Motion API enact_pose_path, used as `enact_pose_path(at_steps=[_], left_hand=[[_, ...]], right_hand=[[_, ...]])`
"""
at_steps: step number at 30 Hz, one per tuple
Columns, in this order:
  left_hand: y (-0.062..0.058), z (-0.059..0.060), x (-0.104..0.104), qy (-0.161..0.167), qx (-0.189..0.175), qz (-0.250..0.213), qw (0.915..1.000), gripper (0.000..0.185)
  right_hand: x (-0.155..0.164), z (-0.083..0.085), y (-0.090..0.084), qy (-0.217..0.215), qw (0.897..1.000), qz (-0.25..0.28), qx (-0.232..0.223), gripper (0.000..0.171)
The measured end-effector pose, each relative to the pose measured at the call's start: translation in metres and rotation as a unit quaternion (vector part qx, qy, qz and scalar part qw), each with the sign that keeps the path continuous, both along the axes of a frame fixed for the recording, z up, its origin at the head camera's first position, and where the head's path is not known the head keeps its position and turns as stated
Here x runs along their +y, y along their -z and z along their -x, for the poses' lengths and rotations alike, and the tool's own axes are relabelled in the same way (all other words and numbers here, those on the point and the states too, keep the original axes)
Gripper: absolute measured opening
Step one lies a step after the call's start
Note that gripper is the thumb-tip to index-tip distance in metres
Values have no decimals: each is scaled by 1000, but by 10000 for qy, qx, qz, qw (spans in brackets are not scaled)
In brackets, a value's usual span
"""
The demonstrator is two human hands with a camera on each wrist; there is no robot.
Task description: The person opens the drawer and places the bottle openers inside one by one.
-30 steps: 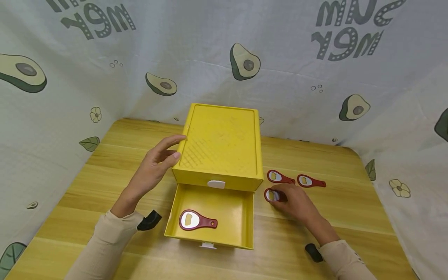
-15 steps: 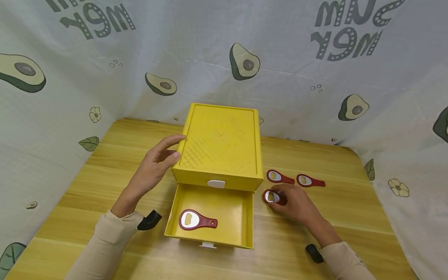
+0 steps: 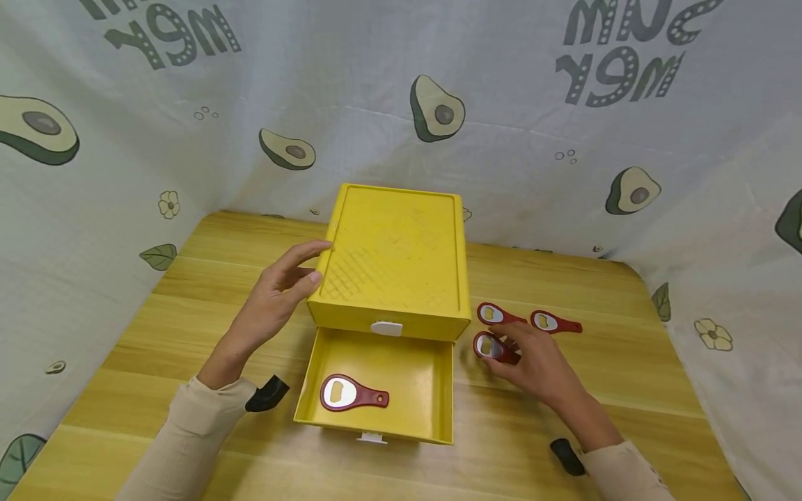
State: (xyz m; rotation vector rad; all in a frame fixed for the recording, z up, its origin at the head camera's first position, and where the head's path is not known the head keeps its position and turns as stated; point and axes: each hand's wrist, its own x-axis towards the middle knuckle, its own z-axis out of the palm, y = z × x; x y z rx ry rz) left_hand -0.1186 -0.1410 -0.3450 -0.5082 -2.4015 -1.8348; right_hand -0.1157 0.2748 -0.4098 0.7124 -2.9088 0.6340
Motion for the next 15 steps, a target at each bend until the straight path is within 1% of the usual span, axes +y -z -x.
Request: enact_pose_path(at_steps=[5,10,15], left_hand=[[1,-1,-1,-21,-6,-10,10000,42],[1,-1,0,29,12,-48,10000,42],[2,0,0,26,21,-58,10000,41]], right_hand=[[-4,-5,-7,-79,9993,174,319,44],[-7,-11,-15,-63,9974,312,649,45],[-13,-16,-24,-105,9962,392,771,45]])
